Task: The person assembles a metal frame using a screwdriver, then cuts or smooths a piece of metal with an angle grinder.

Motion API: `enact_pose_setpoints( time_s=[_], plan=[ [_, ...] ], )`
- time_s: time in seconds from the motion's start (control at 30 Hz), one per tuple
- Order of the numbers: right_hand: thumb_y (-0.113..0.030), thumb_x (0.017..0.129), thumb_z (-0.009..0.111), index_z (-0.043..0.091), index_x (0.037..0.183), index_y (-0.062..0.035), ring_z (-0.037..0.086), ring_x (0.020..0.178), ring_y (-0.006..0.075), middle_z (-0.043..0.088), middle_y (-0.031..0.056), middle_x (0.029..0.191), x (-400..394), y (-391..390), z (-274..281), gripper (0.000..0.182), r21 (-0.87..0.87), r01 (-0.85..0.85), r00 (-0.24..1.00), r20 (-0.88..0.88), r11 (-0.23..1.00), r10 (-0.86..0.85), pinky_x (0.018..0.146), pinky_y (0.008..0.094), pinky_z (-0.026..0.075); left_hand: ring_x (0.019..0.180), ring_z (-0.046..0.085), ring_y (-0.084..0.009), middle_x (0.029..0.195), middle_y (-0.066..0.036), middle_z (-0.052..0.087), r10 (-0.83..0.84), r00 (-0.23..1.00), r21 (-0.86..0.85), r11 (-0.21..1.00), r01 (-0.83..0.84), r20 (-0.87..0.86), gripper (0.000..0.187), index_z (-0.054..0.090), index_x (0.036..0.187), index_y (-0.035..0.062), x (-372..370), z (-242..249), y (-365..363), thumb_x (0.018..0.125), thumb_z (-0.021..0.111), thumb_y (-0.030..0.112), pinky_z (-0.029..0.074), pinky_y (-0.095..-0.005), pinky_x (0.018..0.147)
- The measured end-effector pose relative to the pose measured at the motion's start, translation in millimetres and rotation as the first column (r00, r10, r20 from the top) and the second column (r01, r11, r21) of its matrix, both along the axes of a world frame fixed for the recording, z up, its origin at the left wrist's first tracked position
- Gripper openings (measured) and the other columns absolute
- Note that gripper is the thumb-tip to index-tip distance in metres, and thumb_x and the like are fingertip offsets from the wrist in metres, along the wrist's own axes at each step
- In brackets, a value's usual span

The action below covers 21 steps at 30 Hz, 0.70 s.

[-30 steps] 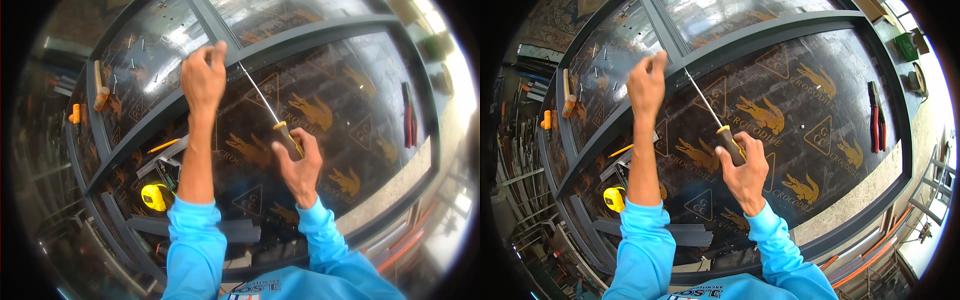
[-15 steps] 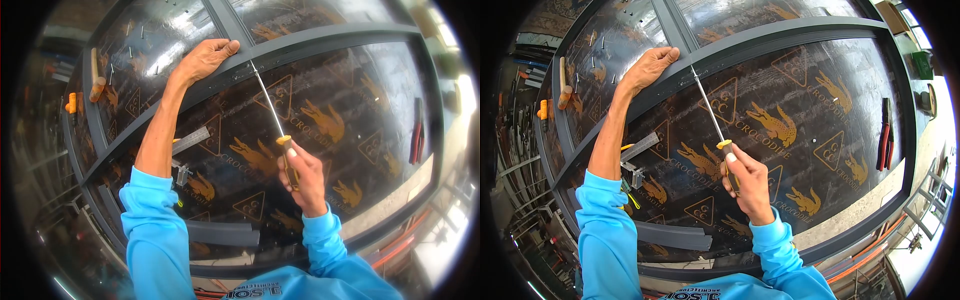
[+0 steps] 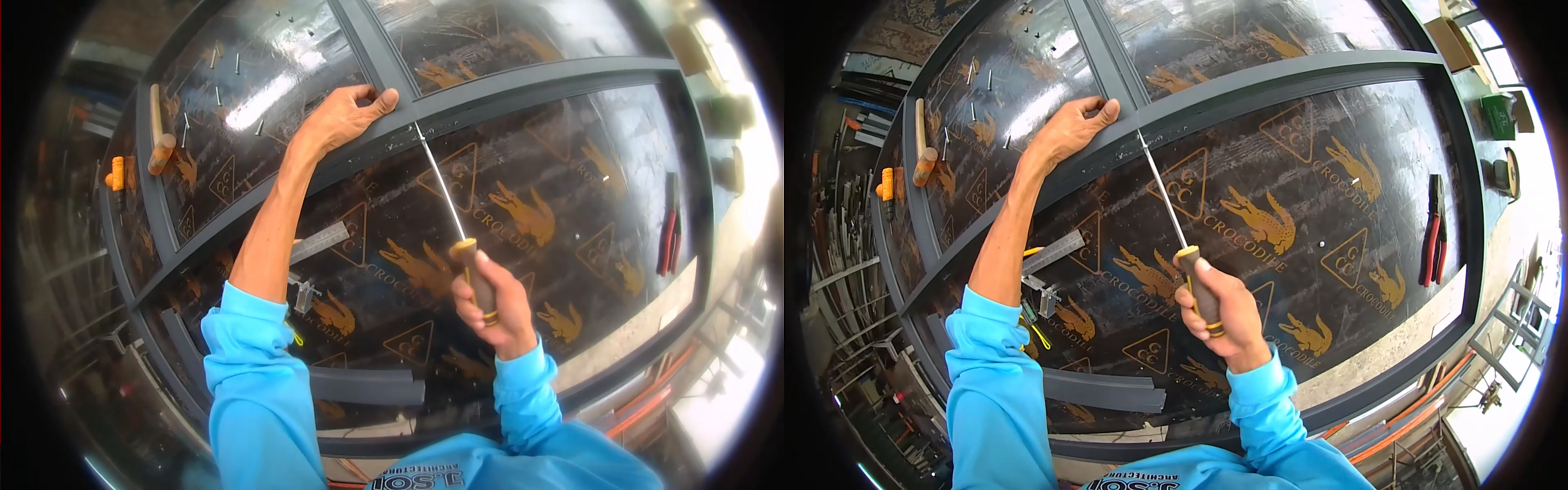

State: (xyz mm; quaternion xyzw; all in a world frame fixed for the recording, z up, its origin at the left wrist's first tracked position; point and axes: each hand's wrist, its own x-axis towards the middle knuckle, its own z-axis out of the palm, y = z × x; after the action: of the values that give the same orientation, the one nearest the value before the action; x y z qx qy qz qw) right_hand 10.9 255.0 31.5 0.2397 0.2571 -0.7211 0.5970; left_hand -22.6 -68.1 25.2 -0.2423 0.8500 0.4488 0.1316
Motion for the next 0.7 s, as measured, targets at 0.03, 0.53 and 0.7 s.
enact_pose_setpoints(
  time_s=[0.03, 0.53, 0.7],
  plan=[
    [-0.031, 0.097, 0.051, 0.055, 0.122, -0.0019, 0.048, 0.045, 0.0093, 0.057, 0.0059, 0.073, 1.2, 3.2, -9.9, 0.039, -0.099, 0.029, 0.994, 0.11, 0.995, -0.018, 0.037, 0.0206, 0.035, 0.096, 0.061, -0.0205, 0.102, -0.014, 0.067, 0.04, 0.999, 0.025, 0.999, -0.04, 0.015, 0.087, 0.062, 0.116, -0.0026, 0.4, 2.5, 3.7, 0.076, 0.054, 0.075, 0.047, -0.034, 0.086],
    [-0.035, 0.098, 0.05, 0.053, 0.12, -0.0013, 0.048, 0.044, 0.0132, 0.055, 0.009, 0.068, -8.1, 2.0, -2.1, 0.04, 0.153, -0.048, 0.991, -0.118, 0.987, 0.067, 0.04, 0.0239, 0.039, 0.087, 0.064, -0.0203, 0.089, -0.011, 0.068, 0.014, 1.0, -0.042, 0.999, -0.014, -0.011, 0.087, 0.068, 0.104, 0.0, 0.3, -10.2, -3.7, 0.072, 0.054, 0.08, 0.049, -0.0347, 0.08],
    [-0.033, 0.096, 0.055, 0.048, 0.123, -0.0002, 0.052, 0.049, 0.0107, 0.058, 0.0104, 0.075, -5.6, 8.2, -10.2, 0.043, 0.011, 0.016, 0.983, -0.181, 1.0, -0.014, 0.043, 0.0197, 0.043, 0.083, 0.064, -0.02, 0.087, -0.01, 0.068, 0.029, 1.0, -0.05, 0.998, -0.029, -0.001, 0.087, 0.068, 0.101, 0.0009, 4.6, -14.9, -2.0, 0.07, 0.054, 0.081, 0.049, -0.0349, 0.078]
  ],
)
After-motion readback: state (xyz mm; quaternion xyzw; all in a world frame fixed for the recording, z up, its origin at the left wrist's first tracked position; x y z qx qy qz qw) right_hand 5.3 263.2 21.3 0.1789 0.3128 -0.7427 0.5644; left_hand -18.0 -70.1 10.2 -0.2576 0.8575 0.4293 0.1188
